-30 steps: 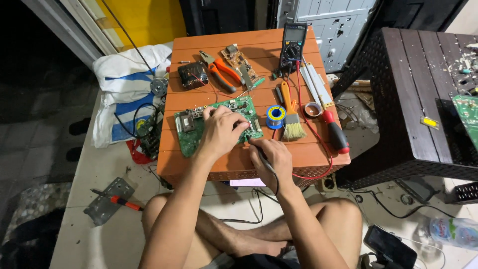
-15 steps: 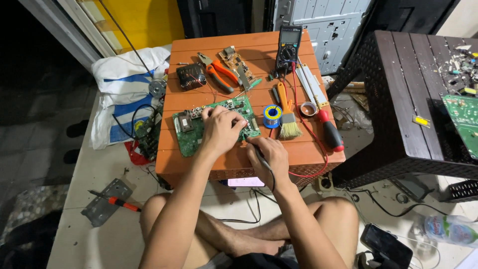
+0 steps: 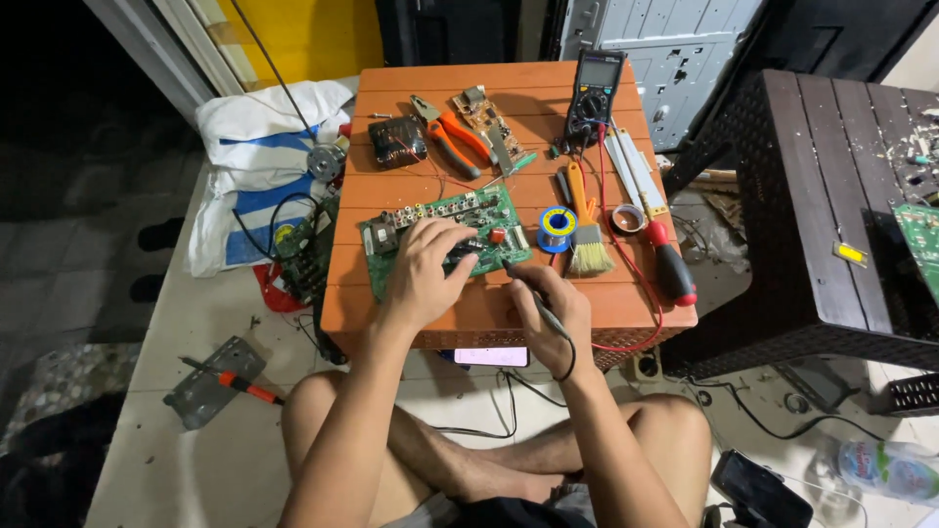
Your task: Soldering components onto a circuit board and inspecting the board for repairs.
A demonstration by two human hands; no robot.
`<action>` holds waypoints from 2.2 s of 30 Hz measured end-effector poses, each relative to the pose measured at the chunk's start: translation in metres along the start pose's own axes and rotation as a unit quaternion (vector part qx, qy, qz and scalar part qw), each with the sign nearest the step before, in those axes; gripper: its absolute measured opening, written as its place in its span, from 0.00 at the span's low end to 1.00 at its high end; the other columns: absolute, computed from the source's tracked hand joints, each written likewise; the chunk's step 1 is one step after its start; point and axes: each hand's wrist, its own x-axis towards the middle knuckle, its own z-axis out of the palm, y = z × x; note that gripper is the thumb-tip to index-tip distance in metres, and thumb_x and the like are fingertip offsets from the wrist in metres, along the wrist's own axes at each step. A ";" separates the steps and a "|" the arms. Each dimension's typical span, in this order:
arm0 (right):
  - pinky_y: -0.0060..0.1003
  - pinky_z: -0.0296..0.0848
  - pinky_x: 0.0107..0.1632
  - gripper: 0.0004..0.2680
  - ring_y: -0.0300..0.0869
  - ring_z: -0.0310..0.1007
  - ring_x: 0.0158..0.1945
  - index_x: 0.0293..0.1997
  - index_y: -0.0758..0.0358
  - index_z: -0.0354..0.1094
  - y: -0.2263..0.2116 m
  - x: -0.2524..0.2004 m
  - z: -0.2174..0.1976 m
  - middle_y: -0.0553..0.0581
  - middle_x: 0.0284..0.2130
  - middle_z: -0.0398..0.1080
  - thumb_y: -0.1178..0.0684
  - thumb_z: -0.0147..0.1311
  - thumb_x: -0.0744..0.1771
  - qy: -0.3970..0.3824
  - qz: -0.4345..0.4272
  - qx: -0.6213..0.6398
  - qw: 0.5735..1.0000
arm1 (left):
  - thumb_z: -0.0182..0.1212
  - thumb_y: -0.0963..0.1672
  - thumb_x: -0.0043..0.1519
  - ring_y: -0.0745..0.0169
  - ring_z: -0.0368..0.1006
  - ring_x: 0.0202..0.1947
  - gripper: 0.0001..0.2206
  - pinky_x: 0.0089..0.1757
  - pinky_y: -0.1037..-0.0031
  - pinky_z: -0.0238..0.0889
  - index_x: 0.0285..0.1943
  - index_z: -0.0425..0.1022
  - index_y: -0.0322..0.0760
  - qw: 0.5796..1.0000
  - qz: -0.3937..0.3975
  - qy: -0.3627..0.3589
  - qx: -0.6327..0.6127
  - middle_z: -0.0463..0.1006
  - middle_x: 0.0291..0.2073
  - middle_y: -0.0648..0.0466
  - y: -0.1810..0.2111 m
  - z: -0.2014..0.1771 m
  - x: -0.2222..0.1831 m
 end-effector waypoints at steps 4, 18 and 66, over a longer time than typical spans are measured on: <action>0.51 0.76 0.48 0.06 0.57 0.79 0.42 0.46 0.52 0.78 0.016 0.000 0.006 0.59 0.31 0.80 0.49 0.59 0.67 -0.003 -0.025 -0.008 1.000 | 0.64 0.43 0.62 0.52 0.73 0.54 0.10 0.57 0.59 0.61 0.53 0.80 0.42 1.000 0.000 0.007 0.017 0.79 0.42 0.53 -0.009 0.006 -0.001; 0.49 0.76 0.51 0.07 0.52 0.81 0.42 0.48 0.52 0.79 0.011 0.003 0.010 0.56 0.32 0.80 0.50 0.62 0.66 -0.001 -0.070 -0.040 0.997 | 0.63 0.48 0.66 0.56 0.74 0.49 0.07 0.53 0.61 0.65 0.47 0.80 0.47 0.997 0.007 0.032 0.063 0.80 0.36 0.57 -0.009 0.012 0.000; 0.44 0.76 0.38 0.07 0.52 0.78 0.32 0.50 0.59 0.76 0.005 -0.009 0.018 0.58 0.27 0.77 0.57 0.51 0.70 0.044 -0.065 -0.008 0.997 | 0.70 0.47 0.59 0.56 0.73 0.54 0.12 0.59 0.59 0.60 0.50 0.80 0.47 0.999 -0.003 0.002 0.054 0.82 0.39 0.55 -0.010 0.011 -0.005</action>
